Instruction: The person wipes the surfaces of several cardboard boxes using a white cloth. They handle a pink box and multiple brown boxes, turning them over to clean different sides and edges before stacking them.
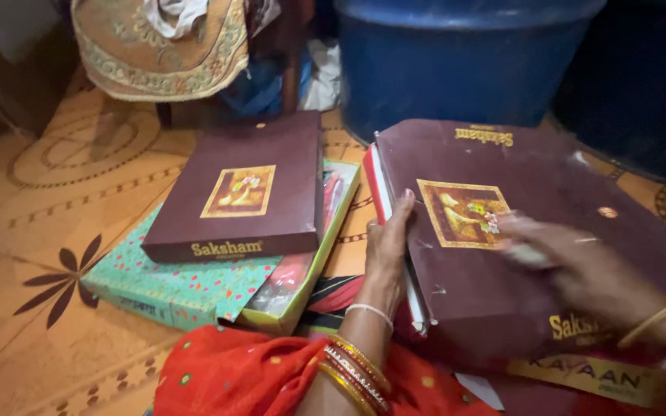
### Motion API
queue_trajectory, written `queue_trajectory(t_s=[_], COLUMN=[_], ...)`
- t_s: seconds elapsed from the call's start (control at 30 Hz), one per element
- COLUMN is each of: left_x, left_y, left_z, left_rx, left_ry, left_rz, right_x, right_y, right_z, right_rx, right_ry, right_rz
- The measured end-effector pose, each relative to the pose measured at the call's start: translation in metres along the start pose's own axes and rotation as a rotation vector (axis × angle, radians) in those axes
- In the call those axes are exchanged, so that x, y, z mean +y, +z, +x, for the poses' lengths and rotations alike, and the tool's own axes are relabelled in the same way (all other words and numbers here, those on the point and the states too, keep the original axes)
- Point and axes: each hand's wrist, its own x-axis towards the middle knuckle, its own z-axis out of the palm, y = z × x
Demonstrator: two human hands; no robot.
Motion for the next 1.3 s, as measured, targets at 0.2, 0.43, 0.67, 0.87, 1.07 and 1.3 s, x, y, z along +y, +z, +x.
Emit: queue_trajectory(t_s=[0.2, 0.43, 0.67, 0.87, 1.07, 1.3], left_x=[-0.017, -0.027, -0.034, -0.013, 0.004, 0.015], left_y=[-0.004, -0.009, -0.006, 0.002, 0.008, 0.005], left_z=[0.017, 0.024, 0.027, 0.008, -0.005, -0.007], left_rx=[0.136, 0.297, 0.349, 0.378, 0.404, 0.408], left_ry=[-0.126, -0.050, -0.150, -0.123, -0.108, -0.075], left_rz=[-0.245, 0.001, -0.139, 0.190, 0.664, 0.676], right_x=[-0.101, -0.112, -0.109, -0.095, -0.104, -0.003], right_y=[0.029, 0.016, 0.001, -0.010, 0.019, 0.010], right_z=[0.095, 0.221, 0.044, 0.075, 0.158, 0.223], right_rx=[0.152, 0.059, -0.272, -0.118, 0.122, 0.075], right_ry=[-0.741, -0.329, -0.674, -0.123, -0.261, 0.009], right_rz=[0.157, 0.039, 0.324, 0.200, 0.104, -0.240])
